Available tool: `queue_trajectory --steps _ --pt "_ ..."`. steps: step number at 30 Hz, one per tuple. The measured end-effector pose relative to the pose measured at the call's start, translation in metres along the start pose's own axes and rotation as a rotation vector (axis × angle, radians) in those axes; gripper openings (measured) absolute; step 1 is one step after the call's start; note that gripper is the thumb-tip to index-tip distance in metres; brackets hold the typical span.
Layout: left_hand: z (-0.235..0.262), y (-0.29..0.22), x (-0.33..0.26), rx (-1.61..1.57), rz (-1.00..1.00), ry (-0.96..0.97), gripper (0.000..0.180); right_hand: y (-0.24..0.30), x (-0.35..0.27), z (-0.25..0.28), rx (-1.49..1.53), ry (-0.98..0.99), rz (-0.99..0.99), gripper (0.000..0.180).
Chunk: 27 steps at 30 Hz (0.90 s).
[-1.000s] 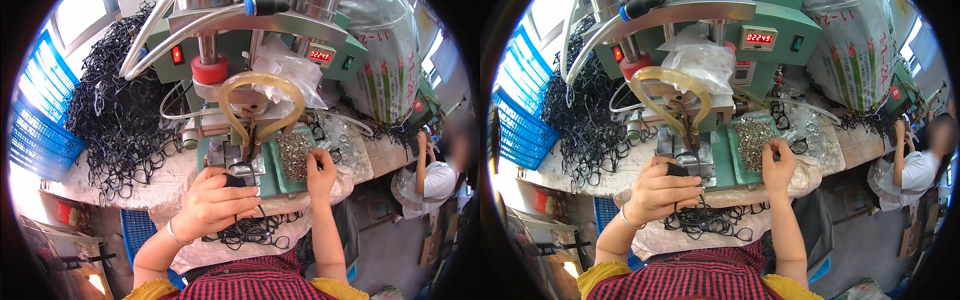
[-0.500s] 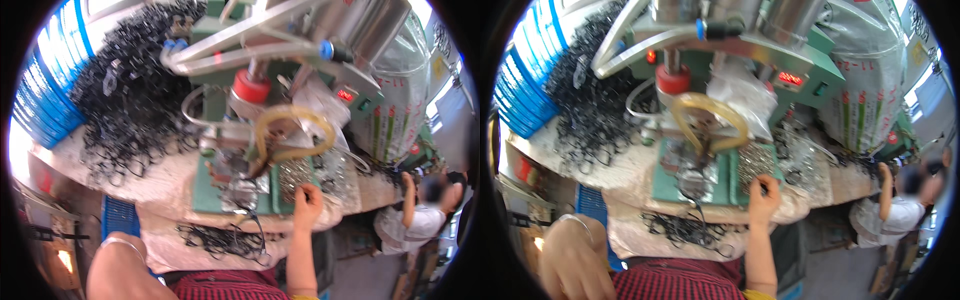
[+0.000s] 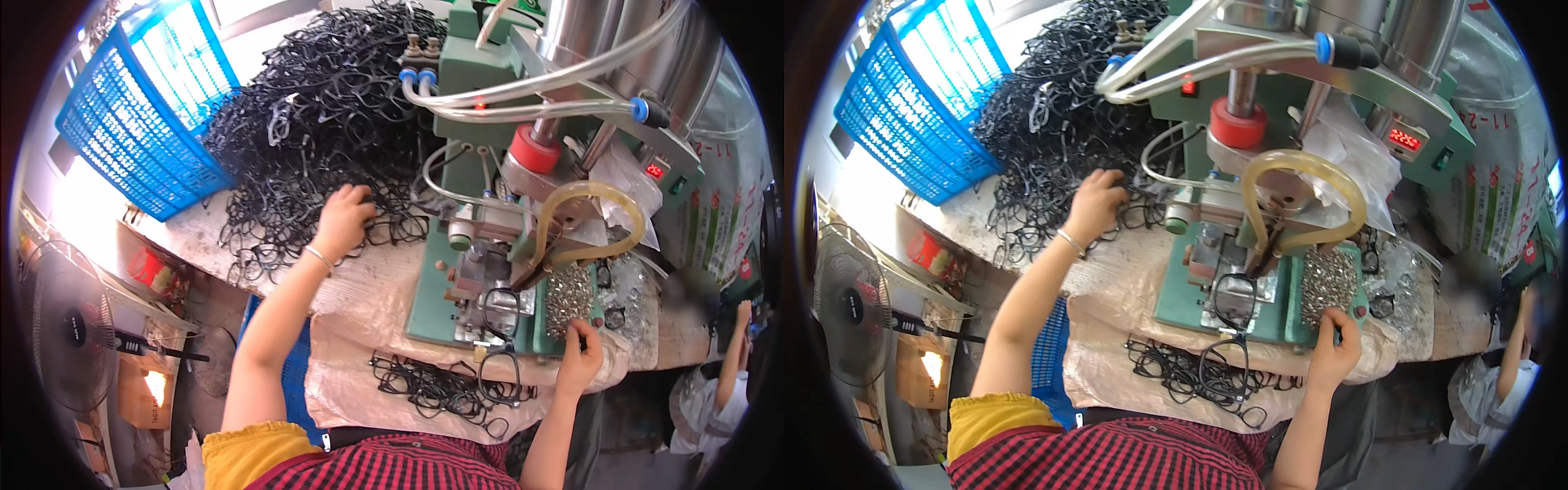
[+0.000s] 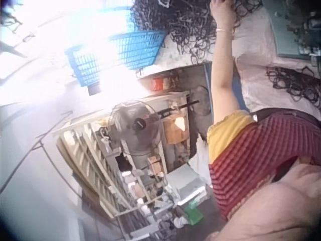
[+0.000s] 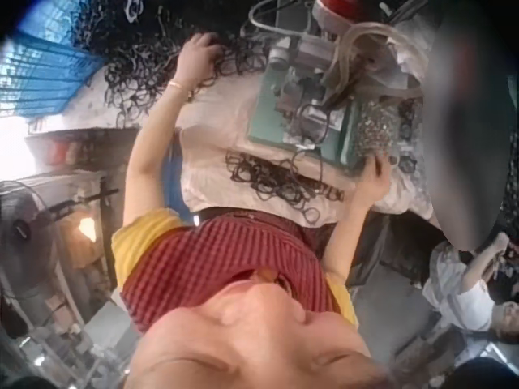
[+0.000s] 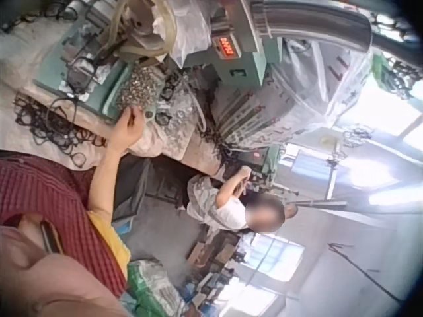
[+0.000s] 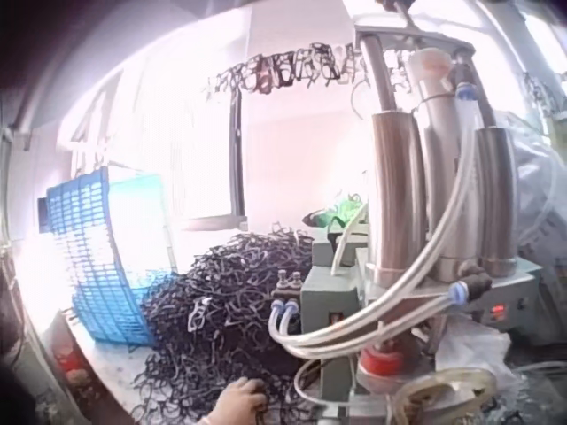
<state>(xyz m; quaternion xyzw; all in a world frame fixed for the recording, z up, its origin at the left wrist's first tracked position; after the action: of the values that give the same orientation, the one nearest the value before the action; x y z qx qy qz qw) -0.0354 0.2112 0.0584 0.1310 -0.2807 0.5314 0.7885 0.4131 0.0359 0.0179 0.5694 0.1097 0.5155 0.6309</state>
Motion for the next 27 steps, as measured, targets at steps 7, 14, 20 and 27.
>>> queue_trajectory --steps 7,14,20,27 --pt "-0.007 0.057 0.011 0.134 0.642 -0.015 0.039 0.088 0.011 -0.008 0.069 0.154 0.197 0.012" --pt "-0.022 0.036 -0.018 -0.462 0.662 -0.217 0.022 0.111 0.034 -0.082 0.495 0.134 0.106 0.035" --pt "0.077 -0.079 -0.033 -1.853 0.588 -0.404 0.012 0.118 0.029 -0.092 0.627 0.171 0.017 0.042" --pt "0.141 -0.159 0.022 -1.340 0.211 -0.189 0.017 0.128 0.027 -0.097 0.826 0.183 -0.017 0.049"
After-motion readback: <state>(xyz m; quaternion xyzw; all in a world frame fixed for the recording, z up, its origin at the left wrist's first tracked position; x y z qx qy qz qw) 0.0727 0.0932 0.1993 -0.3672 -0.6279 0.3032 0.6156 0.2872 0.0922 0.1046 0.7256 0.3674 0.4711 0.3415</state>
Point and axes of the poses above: each hand's wrist, its own x-axis towards the middle knuckle, its own z-axis out of the back of the hand, y = z × x, the point moved 8 cm from there along x, towards the middle knuckle, and after that the axes turned 7 degrees about z, right-handed, at the moved point
